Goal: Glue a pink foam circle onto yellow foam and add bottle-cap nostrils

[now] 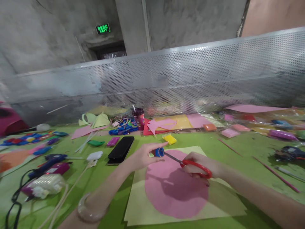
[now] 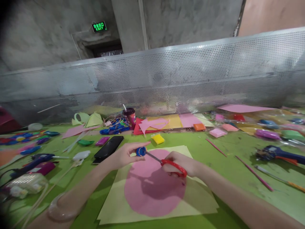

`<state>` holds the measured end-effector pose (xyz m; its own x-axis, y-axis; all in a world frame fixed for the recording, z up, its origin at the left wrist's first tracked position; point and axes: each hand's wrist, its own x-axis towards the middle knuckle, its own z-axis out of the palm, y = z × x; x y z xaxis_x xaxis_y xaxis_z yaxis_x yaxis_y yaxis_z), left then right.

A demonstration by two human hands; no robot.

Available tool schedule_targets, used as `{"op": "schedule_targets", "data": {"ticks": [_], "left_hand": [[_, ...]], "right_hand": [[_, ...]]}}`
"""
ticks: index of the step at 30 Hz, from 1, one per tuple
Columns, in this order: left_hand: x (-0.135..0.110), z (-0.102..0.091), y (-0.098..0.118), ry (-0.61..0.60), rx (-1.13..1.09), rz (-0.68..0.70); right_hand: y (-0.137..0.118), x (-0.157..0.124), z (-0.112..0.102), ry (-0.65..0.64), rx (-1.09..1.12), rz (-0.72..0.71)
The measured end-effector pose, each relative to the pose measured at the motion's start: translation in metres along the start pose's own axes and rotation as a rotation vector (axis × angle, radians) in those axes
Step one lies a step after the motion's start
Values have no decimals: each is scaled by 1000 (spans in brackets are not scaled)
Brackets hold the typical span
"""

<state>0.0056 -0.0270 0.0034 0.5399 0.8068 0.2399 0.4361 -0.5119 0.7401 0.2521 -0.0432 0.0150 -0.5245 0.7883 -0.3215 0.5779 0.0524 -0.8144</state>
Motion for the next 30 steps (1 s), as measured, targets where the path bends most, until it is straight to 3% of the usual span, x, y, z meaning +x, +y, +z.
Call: {"op": "schedule_targets", "data": {"ticks": [6,16,21,26,30], "left_hand": [[0,-4,-1,-36,-100,-47],[2,-2,-7,85,-314,26],[5,2,-8,205,-221,75],[5,7,-10,418,-62,153],[4,9,-10,393,57,206]], "right_hand": [[-3,-2,-1,-46,3,-47],[-2,0,-2,-18,69,-121],[-3,1,3,137,-60,-150],[4,8,9,523,-619,-242],[8,9,14,558,-802,-239]]}}
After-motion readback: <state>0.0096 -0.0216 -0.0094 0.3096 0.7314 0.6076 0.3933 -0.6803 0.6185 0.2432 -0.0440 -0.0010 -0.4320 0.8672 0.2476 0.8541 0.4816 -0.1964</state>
